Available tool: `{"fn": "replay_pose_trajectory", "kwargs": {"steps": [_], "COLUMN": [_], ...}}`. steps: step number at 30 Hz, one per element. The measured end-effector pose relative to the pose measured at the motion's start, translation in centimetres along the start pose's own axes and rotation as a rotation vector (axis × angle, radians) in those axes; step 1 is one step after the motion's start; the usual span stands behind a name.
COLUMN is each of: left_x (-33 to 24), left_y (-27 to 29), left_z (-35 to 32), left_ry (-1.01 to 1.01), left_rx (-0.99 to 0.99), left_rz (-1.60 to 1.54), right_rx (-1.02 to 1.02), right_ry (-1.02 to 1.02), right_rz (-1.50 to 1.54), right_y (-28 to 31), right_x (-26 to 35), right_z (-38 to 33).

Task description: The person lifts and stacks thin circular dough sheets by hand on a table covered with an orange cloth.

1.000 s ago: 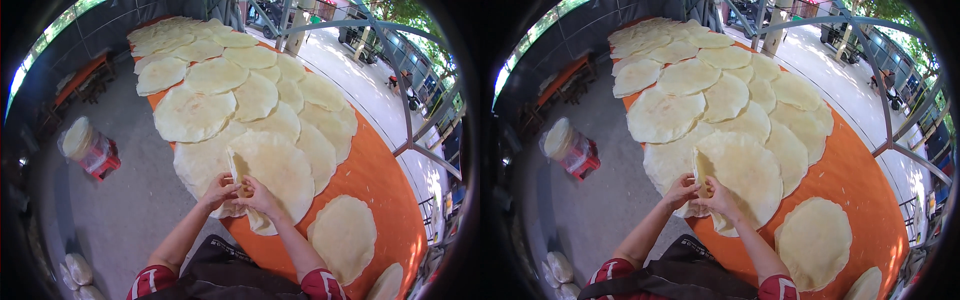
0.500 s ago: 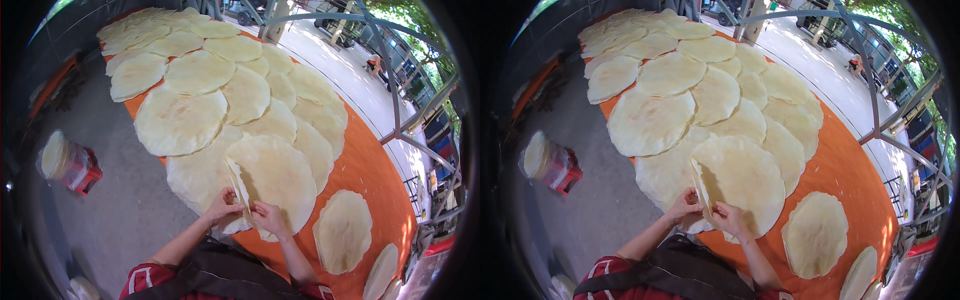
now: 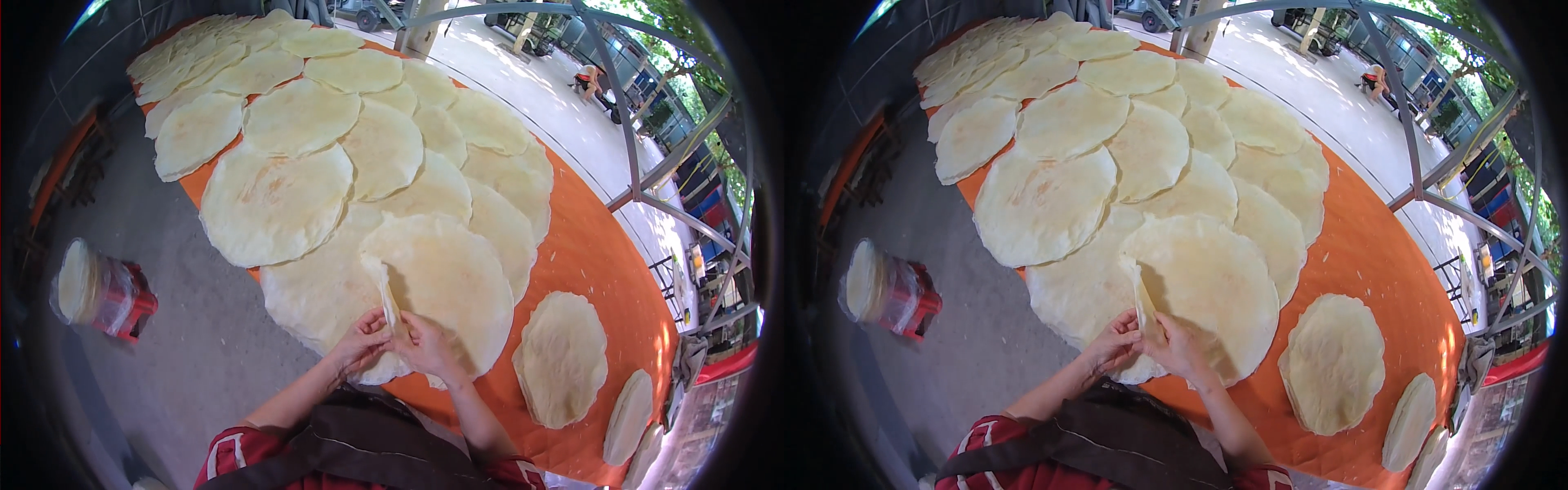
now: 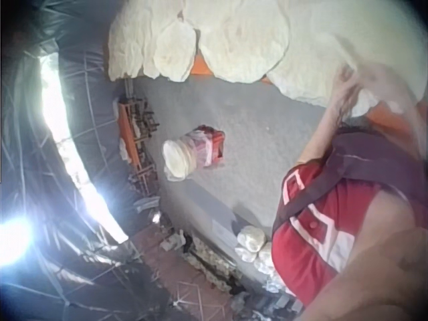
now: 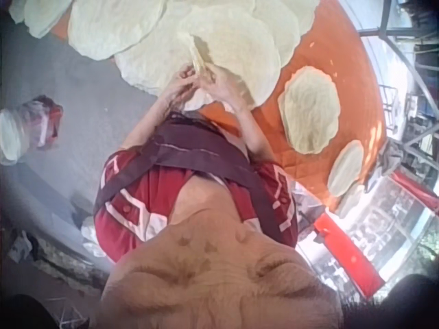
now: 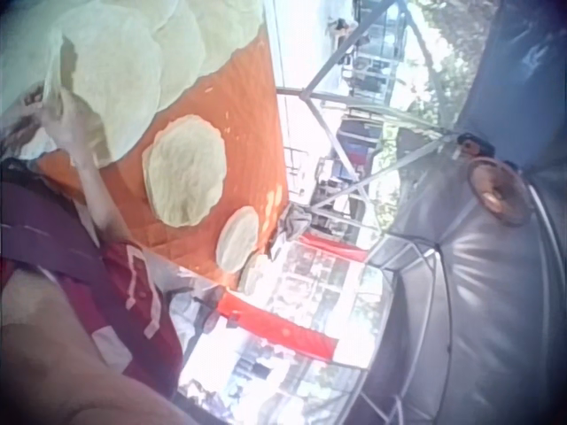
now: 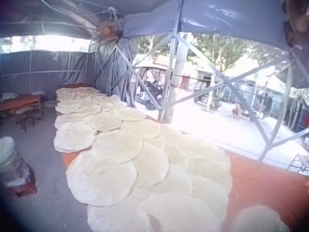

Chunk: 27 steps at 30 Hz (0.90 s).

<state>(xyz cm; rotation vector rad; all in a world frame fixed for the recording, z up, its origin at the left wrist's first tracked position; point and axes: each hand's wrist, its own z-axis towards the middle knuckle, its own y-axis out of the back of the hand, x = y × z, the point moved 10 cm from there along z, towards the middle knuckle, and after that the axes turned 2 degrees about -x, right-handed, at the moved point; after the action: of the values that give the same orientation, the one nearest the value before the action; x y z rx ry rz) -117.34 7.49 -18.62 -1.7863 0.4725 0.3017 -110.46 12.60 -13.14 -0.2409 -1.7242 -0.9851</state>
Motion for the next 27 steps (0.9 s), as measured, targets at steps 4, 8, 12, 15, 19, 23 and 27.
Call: {"fn": "replay_pose_trajectory", "kwargs": {"steps": [4,8,12,15,19,23,27], "left_x": [-0.5,-1.2,-0.4,-2.2,-7.0,-11.9,-14.4], "left_y": [-0.7,-0.8,5.3,6.5,6.5,9.0,11.8], "left_z": [-0.3,-0.9,-1.6,-1.9,-3.0,-4.5,-5.0], "left_ry": [-0.021,-0.090,-0.134,-0.189,-0.279,-0.328,-0.327], "left_rx": [0.038,-0.010,-0.481,-0.452,-0.376,-0.458,-0.483], "left_rz": [-0.012,0.123,0.277,0.326,0.519,0.577,0.528], "right_rx": [-0.057,-0.086,0.029,0.029,-0.134,-0.396,-0.413], "right_ry": [0.020,-0.079,-0.264,-0.325,-0.313,-0.200,-0.050], "right_rz": [-0.038,-0.063,-0.642,0.068,0.035,-0.566,-0.701], "right_y": [1.1,3.2,2.4,9.7,26.9,36.5,37.4], "right_x": [1.8,1.0,0.4,-6.8,-2.2,12.0,19.9], "right_z": [-0.5,-0.6,-0.8,0.9,2.0,3.0,3.8]}}
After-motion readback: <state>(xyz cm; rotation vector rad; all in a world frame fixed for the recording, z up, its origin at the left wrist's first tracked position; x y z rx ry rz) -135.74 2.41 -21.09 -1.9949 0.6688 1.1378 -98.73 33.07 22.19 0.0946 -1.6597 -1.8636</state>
